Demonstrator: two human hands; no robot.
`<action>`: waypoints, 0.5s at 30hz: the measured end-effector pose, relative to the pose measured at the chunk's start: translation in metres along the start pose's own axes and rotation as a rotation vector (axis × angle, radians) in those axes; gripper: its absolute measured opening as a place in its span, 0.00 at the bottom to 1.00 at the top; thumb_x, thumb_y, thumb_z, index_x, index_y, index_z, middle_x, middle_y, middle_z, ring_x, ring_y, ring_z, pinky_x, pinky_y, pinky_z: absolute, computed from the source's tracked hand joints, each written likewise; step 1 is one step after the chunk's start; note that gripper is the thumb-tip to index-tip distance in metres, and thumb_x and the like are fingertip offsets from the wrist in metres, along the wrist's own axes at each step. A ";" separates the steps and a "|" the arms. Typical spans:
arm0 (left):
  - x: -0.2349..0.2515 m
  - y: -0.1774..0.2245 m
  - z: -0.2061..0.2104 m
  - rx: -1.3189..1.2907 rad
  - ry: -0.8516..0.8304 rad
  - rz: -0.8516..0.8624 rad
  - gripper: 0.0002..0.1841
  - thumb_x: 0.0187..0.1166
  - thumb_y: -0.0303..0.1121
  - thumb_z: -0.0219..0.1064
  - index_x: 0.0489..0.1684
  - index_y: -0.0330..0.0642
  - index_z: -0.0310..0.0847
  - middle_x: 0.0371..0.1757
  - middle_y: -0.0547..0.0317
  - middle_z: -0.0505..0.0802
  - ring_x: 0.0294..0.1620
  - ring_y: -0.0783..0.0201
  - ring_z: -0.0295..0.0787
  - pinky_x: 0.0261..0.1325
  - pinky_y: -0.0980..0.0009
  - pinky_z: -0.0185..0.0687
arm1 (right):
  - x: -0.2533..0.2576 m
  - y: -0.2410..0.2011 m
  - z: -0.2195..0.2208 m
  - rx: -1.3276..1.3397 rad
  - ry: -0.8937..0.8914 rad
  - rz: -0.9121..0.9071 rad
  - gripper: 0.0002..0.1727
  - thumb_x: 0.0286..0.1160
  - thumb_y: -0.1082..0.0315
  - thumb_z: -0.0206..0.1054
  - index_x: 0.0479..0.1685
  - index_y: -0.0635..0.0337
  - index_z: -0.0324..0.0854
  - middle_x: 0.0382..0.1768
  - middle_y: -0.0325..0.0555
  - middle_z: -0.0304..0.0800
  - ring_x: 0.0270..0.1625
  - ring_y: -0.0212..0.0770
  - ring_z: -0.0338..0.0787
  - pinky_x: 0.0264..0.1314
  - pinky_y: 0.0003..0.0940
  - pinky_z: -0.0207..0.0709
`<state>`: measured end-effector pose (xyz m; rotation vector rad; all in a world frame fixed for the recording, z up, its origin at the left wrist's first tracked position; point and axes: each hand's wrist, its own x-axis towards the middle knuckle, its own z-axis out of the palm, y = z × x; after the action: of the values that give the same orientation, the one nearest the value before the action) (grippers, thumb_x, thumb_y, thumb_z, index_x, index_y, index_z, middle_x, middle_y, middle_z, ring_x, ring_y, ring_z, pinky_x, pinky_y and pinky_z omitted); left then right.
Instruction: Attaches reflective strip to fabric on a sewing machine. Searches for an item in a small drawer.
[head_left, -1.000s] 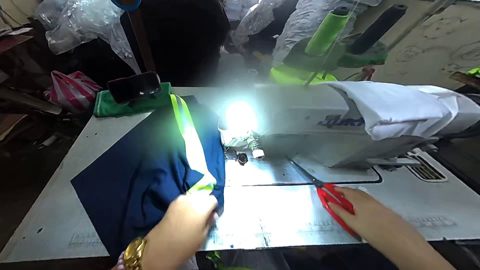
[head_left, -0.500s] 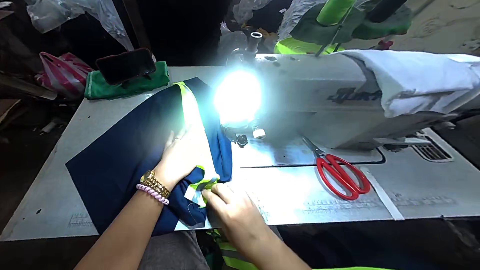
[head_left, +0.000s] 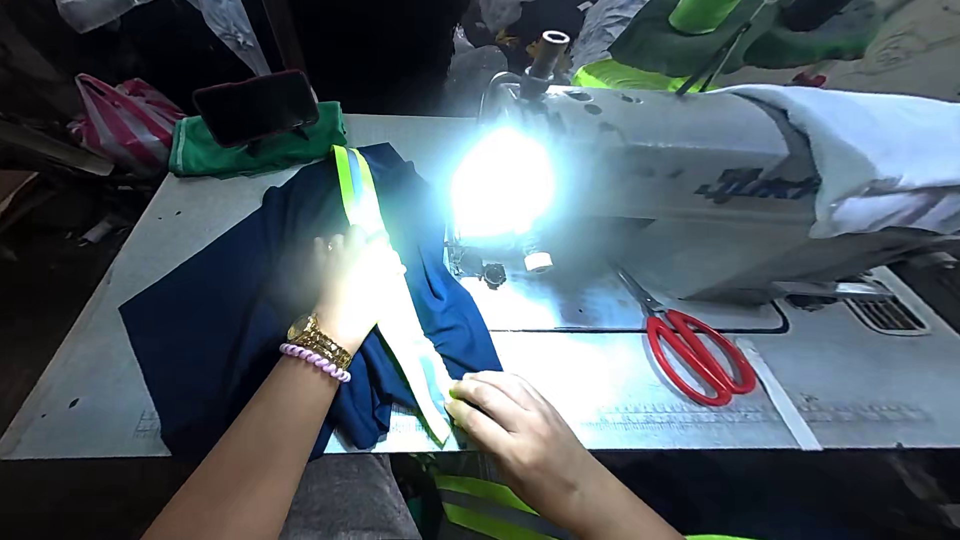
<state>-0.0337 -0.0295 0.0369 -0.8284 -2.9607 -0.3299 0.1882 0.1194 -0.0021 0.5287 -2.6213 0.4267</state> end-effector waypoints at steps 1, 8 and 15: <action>0.002 0.002 0.004 -0.012 0.038 0.025 0.16 0.83 0.47 0.67 0.53 0.46 0.90 0.50 0.47 0.91 0.57 0.43 0.87 0.64 0.38 0.73 | 0.002 0.000 0.002 -0.005 0.006 -0.001 0.11 0.83 0.70 0.60 0.48 0.49 0.90 0.50 0.39 0.94 0.59 0.40 0.91 0.66 0.34 0.83; 0.007 0.010 0.010 -0.058 0.044 -0.001 0.11 0.86 0.39 0.64 0.42 0.44 0.88 0.43 0.53 0.91 0.52 0.50 0.88 0.62 0.43 0.71 | 0.032 -0.006 0.004 0.258 -0.123 -0.015 0.07 0.82 0.71 0.62 0.39 0.54 0.86 0.40 0.42 0.91 0.51 0.42 0.91 0.57 0.32 0.85; 0.026 -0.012 0.006 -0.098 0.052 -0.084 0.12 0.88 0.38 0.61 0.52 0.38 0.84 0.53 0.41 0.90 0.62 0.40 0.86 0.69 0.36 0.71 | 0.001 -0.054 0.007 0.467 -0.249 -0.107 0.09 0.85 0.69 0.61 0.43 0.55 0.87 0.44 0.45 0.92 0.50 0.45 0.90 0.55 0.39 0.81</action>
<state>-0.0620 -0.0251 0.0310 -0.6938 -2.9575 -0.4972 0.2082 0.0694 0.0033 0.9184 -2.7079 1.0070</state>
